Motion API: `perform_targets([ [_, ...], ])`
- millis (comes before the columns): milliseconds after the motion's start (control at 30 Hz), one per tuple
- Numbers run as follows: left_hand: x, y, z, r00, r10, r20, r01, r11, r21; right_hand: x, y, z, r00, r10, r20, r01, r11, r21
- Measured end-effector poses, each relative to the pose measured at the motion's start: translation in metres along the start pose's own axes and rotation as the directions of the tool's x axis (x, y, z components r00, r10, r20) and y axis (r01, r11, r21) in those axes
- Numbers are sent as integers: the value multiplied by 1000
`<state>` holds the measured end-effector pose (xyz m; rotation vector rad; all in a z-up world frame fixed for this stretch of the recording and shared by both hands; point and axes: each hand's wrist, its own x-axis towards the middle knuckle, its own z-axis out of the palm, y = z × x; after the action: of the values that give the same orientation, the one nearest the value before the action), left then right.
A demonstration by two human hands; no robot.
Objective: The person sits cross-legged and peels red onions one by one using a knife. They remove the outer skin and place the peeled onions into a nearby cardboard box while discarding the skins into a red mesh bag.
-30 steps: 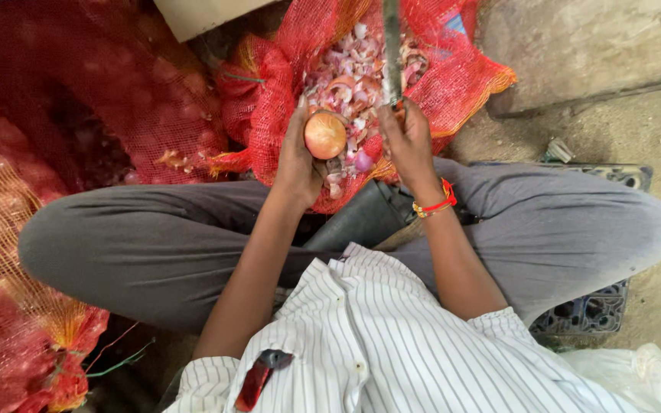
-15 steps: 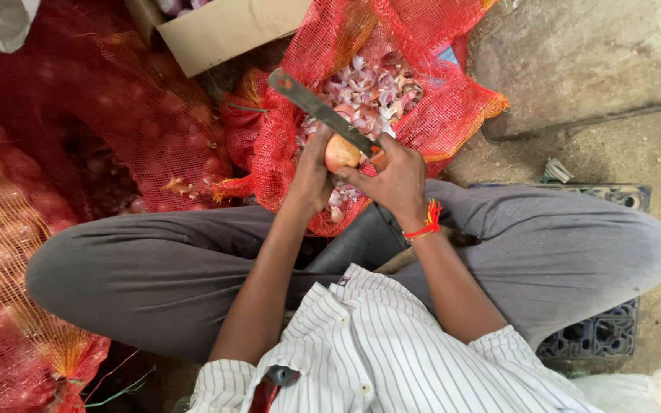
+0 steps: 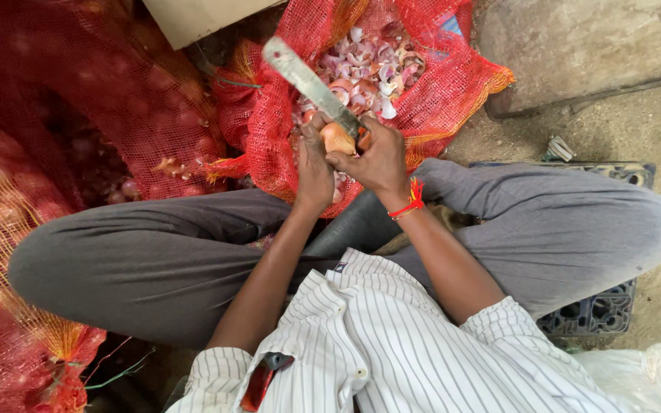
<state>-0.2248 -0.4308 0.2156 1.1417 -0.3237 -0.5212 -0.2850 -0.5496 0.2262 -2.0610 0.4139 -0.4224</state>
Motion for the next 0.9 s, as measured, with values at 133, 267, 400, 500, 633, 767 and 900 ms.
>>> perform_targets([
  [133,-2,2,4,996,77,-36,-74,994,80,-12,15,22,996,84,5,-80,932,352],
  [267,-10,4,3,989,141,-43,-127,965,228,-26,28,33,997,67,36,-76,912,403],
  [400,-7,6,2,969,240,-52,-208,915,346,-32,33,42,999,51,1,-49,945,324],
  [500,-6,9,-2,967,254,-32,-223,897,382,-38,35,47,987,153,53,-162,920,357],
  [633,9,14,-16,987,127,96,-151,938,311,-35,42,44,957,268,111,-290,876,386],
  [767,17,14,-31,962,-255,98,243,963,115,-35,46,43,945,306,120,-324,927,189],
  [900,18,7,-29,999,-40,-19,44,924,381,-21,43,38,939,299,172,-324,935,144],
])
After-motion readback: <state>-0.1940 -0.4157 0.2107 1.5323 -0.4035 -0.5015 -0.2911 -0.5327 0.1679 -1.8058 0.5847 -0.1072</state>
